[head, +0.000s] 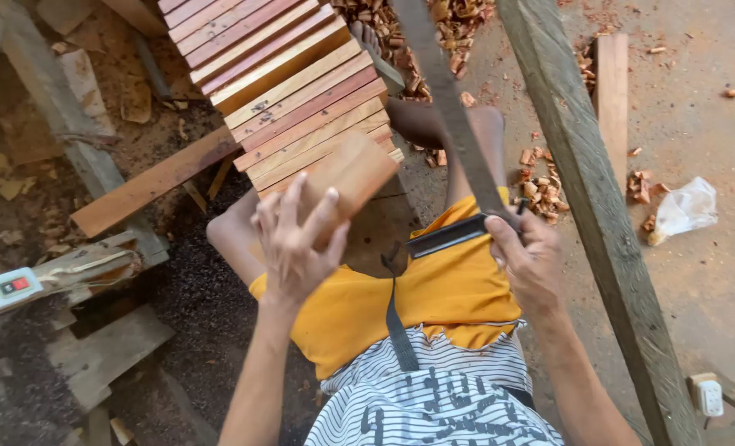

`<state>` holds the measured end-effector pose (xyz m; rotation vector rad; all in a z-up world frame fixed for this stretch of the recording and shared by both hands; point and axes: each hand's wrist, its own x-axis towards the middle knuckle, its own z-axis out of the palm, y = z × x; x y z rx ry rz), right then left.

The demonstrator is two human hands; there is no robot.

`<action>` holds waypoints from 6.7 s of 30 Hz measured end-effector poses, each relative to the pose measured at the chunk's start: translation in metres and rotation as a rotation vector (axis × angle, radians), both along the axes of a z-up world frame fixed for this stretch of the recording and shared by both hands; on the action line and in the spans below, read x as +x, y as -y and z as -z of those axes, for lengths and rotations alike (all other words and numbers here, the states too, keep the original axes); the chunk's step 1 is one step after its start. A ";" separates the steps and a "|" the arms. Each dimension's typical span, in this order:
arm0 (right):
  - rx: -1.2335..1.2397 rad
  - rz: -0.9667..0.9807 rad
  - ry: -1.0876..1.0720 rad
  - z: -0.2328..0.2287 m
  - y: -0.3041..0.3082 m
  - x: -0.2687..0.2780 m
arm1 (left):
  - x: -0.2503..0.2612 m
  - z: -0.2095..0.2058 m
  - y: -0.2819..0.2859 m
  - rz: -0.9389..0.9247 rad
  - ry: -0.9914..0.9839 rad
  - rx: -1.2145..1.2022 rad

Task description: Measuring and marking a series of small wood blocks using a square and a pen.

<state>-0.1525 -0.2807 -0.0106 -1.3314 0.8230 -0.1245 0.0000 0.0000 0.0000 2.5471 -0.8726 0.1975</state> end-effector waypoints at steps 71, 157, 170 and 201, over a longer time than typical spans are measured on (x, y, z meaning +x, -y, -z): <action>-0.652 -0.662 0.581 0.003 -0.051 0.195 | 0.027 0.037 -0.004 0.198 -0.111 0.052; 0.446 -0.190 0.191 0.028 -0.114 0.109 | 0.034 -0.013 -0.009 0.284 -0.111 -0.045; -0.002 -0.194 0.293 0.022 -0.087 0.098 | 0.034 -0.013 -0.005 0.270 -0.078 -0.068; 0.217 -0.263 0.155 0.052 -0.098 0.073 | 0.020 -0.027 -0.017 0.191 -0.439 0.074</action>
